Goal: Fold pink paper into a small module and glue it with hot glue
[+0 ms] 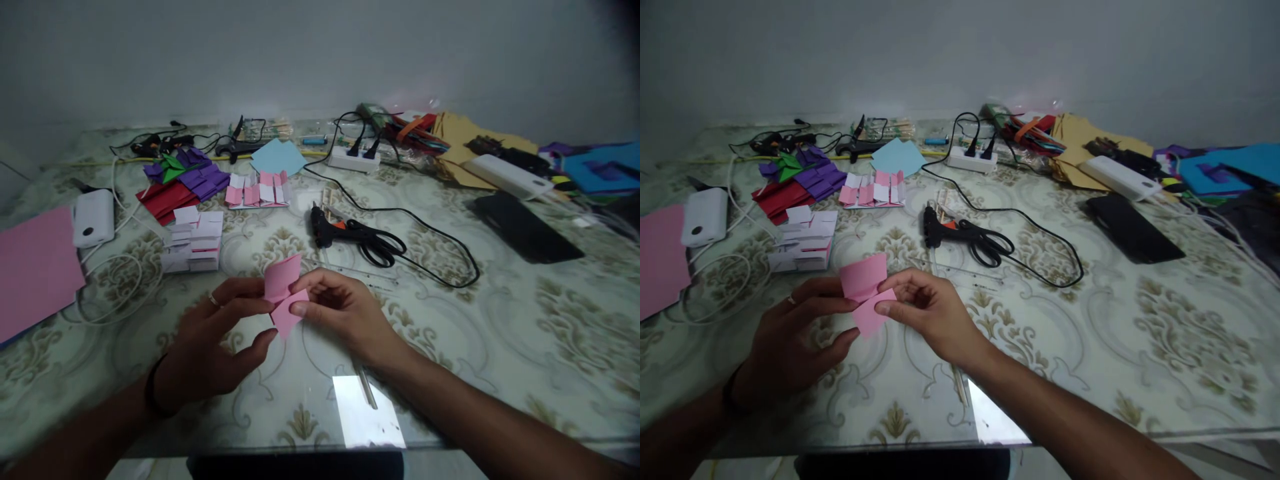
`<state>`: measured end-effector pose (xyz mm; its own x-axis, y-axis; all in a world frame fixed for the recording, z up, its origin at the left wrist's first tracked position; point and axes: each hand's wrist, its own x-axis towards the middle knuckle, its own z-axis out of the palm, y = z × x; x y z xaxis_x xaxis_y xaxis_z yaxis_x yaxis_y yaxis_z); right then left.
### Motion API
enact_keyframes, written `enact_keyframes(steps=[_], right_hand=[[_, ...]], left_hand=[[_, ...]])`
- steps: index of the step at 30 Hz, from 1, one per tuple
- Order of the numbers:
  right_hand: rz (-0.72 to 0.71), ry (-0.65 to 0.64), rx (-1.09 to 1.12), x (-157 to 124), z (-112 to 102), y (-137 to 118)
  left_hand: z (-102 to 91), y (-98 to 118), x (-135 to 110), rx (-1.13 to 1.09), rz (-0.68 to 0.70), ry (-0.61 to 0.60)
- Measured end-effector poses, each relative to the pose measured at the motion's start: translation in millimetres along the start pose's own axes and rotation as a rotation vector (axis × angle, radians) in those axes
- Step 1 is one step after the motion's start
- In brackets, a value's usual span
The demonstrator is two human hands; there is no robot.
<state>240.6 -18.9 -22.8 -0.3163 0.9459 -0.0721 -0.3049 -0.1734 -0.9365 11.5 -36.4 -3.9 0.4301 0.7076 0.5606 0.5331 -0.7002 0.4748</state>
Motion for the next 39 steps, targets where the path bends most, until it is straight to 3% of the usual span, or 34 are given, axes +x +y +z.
enact_keyframes(steps=[9, 17, 39], right_hand=[[-0.056, 0.004, -0.026, -3.4, 3.5, -0.2], [-0.173, 0.047, -0.226, -6.9, 2.2, 2.5], [-0.064, -0.056, -0.209, -6.2, 3.4, 3.4]], left_hand=[[-0.5, 0.0, 2.2, 0.088, 0.006, 0.051], [-4.0, 5.6, 4.0, 0.042, -0.014, 0.044], [0.5, 3.7, 0.8, 0.008, -0.065, 0.055]])
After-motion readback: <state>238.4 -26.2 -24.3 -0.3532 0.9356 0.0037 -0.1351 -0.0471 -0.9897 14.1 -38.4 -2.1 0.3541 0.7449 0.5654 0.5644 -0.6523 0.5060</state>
